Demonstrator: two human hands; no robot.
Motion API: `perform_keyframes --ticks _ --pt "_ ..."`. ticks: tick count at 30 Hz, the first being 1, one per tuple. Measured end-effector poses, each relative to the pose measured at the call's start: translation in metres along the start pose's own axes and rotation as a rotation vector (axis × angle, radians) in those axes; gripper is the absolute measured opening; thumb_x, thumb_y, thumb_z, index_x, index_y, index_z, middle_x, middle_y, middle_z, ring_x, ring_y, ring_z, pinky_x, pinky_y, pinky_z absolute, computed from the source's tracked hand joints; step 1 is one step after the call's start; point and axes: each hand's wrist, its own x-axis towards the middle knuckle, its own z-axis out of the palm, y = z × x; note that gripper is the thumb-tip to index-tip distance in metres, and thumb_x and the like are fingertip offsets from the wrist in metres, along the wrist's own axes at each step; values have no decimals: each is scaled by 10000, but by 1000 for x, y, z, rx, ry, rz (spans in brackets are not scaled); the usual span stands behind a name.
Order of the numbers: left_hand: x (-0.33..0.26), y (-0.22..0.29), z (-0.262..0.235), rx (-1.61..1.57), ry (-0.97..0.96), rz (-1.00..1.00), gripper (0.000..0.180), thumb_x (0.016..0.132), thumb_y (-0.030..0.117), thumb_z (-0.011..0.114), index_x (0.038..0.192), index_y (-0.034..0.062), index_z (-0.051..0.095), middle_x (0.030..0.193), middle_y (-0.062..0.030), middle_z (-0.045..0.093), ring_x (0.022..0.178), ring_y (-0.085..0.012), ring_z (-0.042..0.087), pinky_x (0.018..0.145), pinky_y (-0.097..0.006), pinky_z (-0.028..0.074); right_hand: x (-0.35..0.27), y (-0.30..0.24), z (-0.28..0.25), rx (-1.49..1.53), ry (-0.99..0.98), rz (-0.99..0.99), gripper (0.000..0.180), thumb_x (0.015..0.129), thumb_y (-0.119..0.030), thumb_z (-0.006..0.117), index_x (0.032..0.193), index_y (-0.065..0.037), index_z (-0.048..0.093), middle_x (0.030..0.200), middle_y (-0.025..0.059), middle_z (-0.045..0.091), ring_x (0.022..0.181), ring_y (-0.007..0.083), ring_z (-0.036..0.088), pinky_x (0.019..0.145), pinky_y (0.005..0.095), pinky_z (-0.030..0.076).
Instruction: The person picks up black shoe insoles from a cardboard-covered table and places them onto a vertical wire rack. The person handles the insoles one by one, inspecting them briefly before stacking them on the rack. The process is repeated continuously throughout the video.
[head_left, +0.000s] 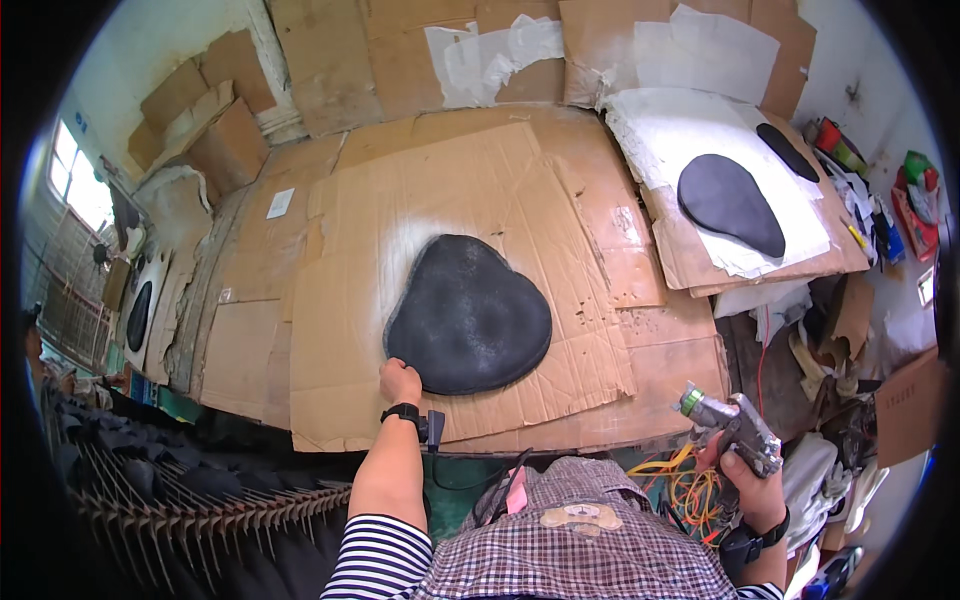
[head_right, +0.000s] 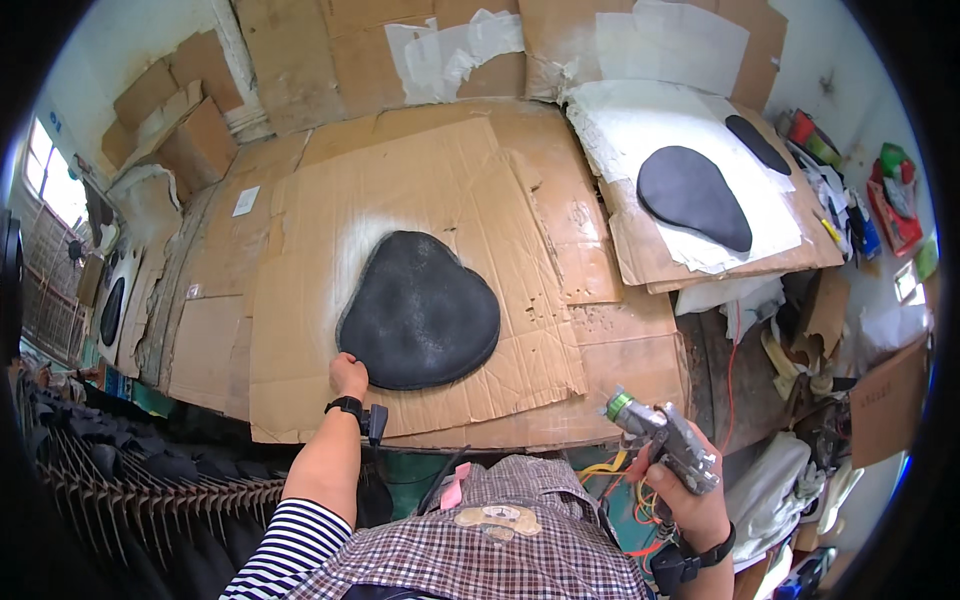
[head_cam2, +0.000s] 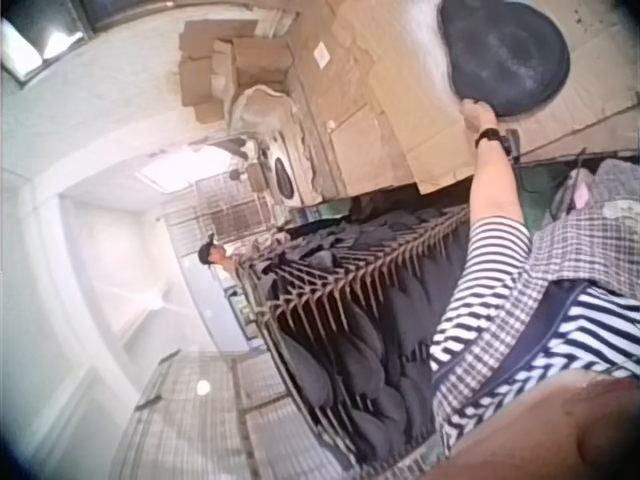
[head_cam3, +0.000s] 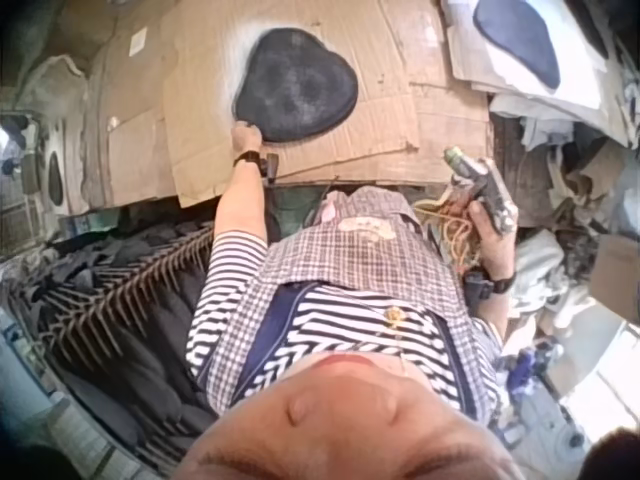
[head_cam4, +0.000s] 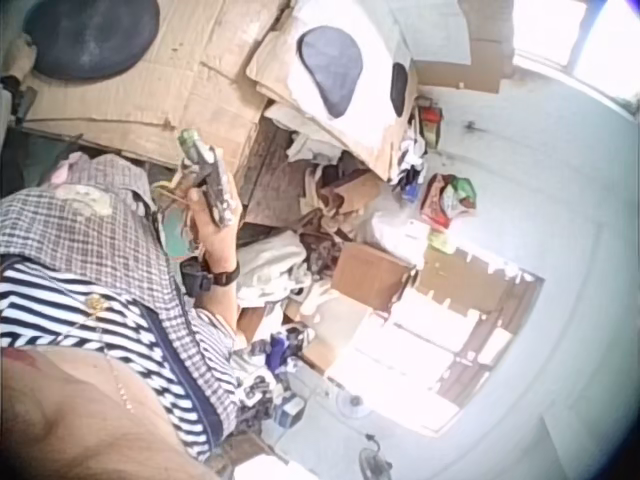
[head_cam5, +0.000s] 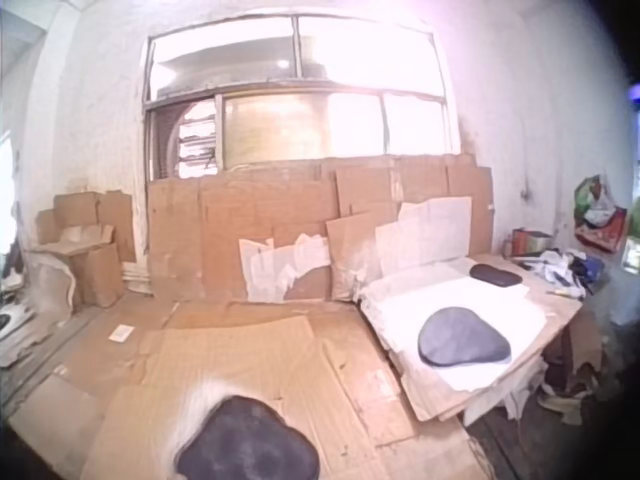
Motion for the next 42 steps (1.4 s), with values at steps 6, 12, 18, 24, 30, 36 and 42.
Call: perform_keyframes --ticks 6,12,18,24,30,36,42 --pt "3 3 4 -193 37 9 34 746 53 622 777 51 635 977 -137 601 871 -288 613 778 -391 503 -8 10 -28 -132 -340 89 582 757 -163 768 1245 25 511 856 93 648 768 166 630 709 309 505" --pt "-3 2 16 -890 -94 -281 210 794 30 621 1001 54 594 903 -50 604 796 -208 581 682 -393 497 -6 -3 -37 -170 -178 100 575 792 -215 746 1246 45 507 843 110 651 746 146 624 659 269 499" --pt "-10 8 22 -1173 -41 -521 317 819 0 577 1114 75 488 1015 -101 570 863 -258 586 756 -427 502 1 1 -18 -70 -96 22 499 794 -220 733 1166 48 536 828 115 646 737 179 630 690 318 509" --pt "-3 68 -12 -1561 -560 -225 239 846 -58 536 1068 26 503 1009 -142 604 879 -306 627 755 -425 558 9 13 -16 3 22 11 545 818 -283 712 1191 50 496 827 93 630 764 178 626 728 324 509" --pt "20 193 -96 -1811 -675 129 184 844 -65 543 993 42 527 942 -104 621 857 -257 641 786 -397 571 16 21 -18 -32 -98 -8 563 812 -295 732 1206 37 504 846 90 631 773 166 620 725 304 497" --pt "24 257 -194 -1927 -714 444 73 856 -20 565 926 -20 586 938 -137 653 886 -249 641 822 -348 561 14 19 -24 -60 -151 5 587 808 -261 741 1251 30 490 867 83 633 792 152 613 724 286 486" --pt "-8 230 -297 -2095 -704 758 98 865 -59 533 957 -69 567 947 -171 644 904 -272 633 847 -348 534 10 19 -31 -103 -175 -2 618 809 -281 743 1271 38 484 872 61 631 792 139 613 710 274 486"
